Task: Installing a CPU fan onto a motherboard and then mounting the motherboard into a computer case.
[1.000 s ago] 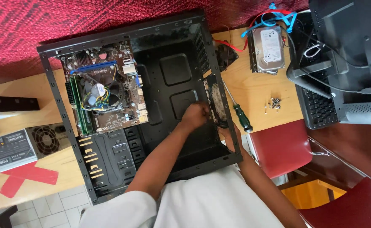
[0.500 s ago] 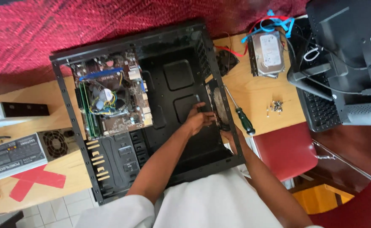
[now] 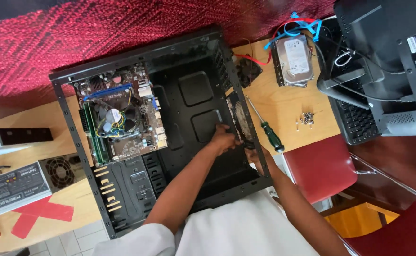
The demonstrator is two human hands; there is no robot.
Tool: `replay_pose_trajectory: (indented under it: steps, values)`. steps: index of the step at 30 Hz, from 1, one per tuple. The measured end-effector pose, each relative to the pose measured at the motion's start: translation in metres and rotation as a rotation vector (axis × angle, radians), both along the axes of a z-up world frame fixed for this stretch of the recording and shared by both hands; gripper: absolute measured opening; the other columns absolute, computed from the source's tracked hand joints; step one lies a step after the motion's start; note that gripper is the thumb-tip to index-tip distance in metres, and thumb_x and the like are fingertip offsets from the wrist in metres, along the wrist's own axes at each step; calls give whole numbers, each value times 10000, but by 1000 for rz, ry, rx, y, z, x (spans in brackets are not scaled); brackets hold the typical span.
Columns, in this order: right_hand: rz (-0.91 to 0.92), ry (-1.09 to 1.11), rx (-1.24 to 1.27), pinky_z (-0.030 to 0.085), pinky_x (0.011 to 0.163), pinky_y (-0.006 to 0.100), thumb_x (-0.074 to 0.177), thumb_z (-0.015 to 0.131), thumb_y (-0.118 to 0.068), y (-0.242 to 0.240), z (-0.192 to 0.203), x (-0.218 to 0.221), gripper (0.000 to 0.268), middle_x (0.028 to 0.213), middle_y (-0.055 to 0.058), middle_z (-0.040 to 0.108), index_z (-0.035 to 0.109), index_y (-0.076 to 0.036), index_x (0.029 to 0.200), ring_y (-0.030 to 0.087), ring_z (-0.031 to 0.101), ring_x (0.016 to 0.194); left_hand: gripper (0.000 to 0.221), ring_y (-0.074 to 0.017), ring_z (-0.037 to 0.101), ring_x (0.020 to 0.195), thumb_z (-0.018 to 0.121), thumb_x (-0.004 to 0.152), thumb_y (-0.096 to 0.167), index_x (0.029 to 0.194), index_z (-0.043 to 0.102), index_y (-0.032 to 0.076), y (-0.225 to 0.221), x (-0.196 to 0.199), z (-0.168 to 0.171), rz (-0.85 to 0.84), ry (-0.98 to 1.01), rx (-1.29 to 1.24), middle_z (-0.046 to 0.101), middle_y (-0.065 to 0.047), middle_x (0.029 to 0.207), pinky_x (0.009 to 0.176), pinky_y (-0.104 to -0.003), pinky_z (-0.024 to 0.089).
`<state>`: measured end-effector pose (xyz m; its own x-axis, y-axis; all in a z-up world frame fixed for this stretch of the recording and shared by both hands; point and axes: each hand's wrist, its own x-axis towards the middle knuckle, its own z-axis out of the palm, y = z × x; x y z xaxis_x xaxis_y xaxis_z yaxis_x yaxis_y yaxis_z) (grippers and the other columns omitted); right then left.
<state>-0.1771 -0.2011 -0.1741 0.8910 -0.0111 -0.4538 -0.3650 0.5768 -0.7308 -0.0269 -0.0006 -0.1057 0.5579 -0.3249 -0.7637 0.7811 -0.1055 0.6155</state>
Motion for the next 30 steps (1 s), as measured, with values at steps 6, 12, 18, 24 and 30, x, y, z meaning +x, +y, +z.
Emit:
replay_pose_trajectory:
  steps: [6,12,18,24,30]
  values:
    - [54,-76,186,531,801,424,655,643,255,35,111,35,761,1096,44,722,676,-116,1319,280,696,1009,666,-265,661,499,590,784,15,1385,308,58,-1,14,-12,41,15,11,734,-157,675,418,-271,368]
    - [43,264,-84,514,811,359,955,701,-228,56,153,47,304,1206,-29,728,735,-167,1251,173,690,1059,667,-296,749,673,537,878,93,1506,326,16,7,6,46,-45,94,11,759,-183,851,558,-374,576]
    - [575,223,-738,341,1187,643,831,876,-243,53,101,33,744,1539,225,514,568,-75,1487,465,473,1394,670,-279,701,714,555,886,44,1530,371,35,23,24,86,14,-147,-129,674,-155,908,556,-380,589]
    - [450,227,-416,305,1171,730,839,881,-111,54,104,31,700,1585,187,461,595,-107,1478,518,350,1446,896,-334,693,889,631,788,-74,1606,305,93,15,16,76,79,18,-162,581,-253,1238,767,-535,630]
    - [502,143,-415,264,1179,766,883,830,-59,44,84,26,645,1595,202,429,588,-103,1479,533,325,1453,826,-386,660,957,534,851,-39,1623,263,72,7,7,162,175,-38,-122,499,-322,1295,782,-533,615]
